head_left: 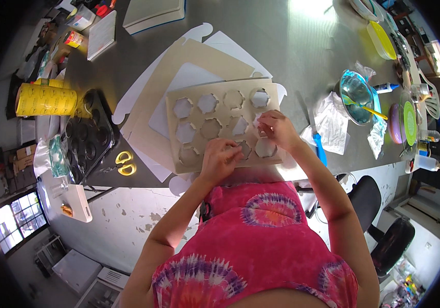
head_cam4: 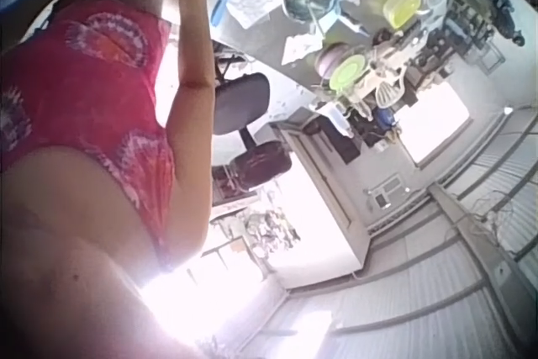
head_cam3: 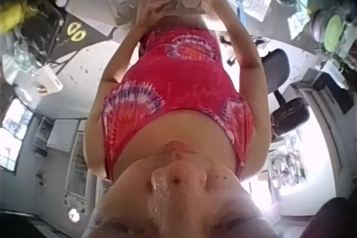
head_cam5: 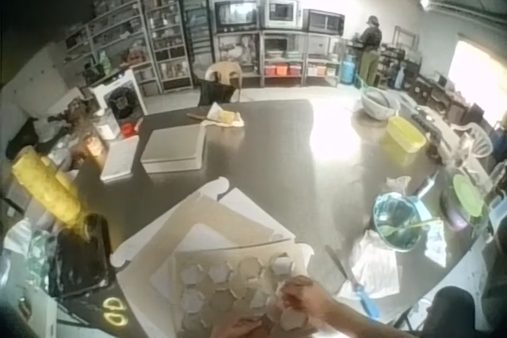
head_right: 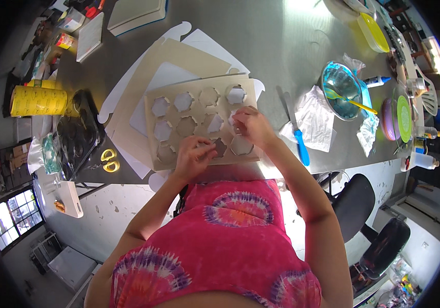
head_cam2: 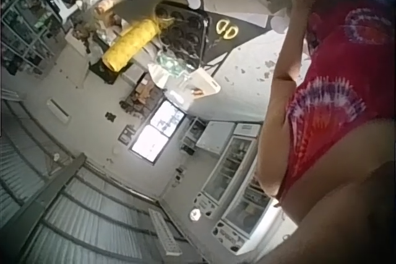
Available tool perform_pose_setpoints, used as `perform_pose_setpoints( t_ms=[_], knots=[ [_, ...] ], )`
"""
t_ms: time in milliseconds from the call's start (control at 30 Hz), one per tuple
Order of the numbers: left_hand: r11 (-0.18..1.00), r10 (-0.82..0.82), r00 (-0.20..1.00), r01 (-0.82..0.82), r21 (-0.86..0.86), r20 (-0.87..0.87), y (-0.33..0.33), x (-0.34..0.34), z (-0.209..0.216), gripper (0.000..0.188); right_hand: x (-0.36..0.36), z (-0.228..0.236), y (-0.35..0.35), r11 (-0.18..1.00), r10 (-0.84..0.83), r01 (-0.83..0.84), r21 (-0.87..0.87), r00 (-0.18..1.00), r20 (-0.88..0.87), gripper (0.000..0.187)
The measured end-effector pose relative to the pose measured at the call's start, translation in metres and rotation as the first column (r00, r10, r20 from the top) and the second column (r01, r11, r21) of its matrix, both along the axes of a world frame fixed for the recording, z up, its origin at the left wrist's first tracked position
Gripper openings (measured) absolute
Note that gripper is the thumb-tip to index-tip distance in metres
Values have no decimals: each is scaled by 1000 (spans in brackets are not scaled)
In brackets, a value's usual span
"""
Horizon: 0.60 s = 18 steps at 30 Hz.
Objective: Removing cardboard punch-outs and folding bakery box components for cupcakes or pastries.
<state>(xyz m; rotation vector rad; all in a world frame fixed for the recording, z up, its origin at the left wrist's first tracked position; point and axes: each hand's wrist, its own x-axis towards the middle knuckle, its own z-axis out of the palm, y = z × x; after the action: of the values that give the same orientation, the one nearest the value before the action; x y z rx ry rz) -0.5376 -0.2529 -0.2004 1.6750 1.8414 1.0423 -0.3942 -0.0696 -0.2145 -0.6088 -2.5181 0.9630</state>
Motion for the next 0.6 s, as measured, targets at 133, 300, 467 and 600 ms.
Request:
perform_pose_setpoints(
  t_ms=[133, 300, 467, 600],
  knots=[
    [914, 405, 909, -405, 19, -100, 4, -16, -11, 25, -4, 7, -7, 999, 29, -29, 13, 999, 45, 14],
    [909, 385, 898, -409, -80, -212, -1, -25, -16, 29, -10, 14, -14, 992, -45, 24, 120, 982, 182, 15],
    [903, 409, 873, -428, -18, -264, 16, -23, -7, 30, -45, 12, -17, 988, -90, 83, 127, 995, 48, 13],
    [924, 365, 841, -381, 40, -399, 41, -21, 1, 31, -75, -2, -7, 980, -47, 39, 194, 998, 36, 14]
  ],
)
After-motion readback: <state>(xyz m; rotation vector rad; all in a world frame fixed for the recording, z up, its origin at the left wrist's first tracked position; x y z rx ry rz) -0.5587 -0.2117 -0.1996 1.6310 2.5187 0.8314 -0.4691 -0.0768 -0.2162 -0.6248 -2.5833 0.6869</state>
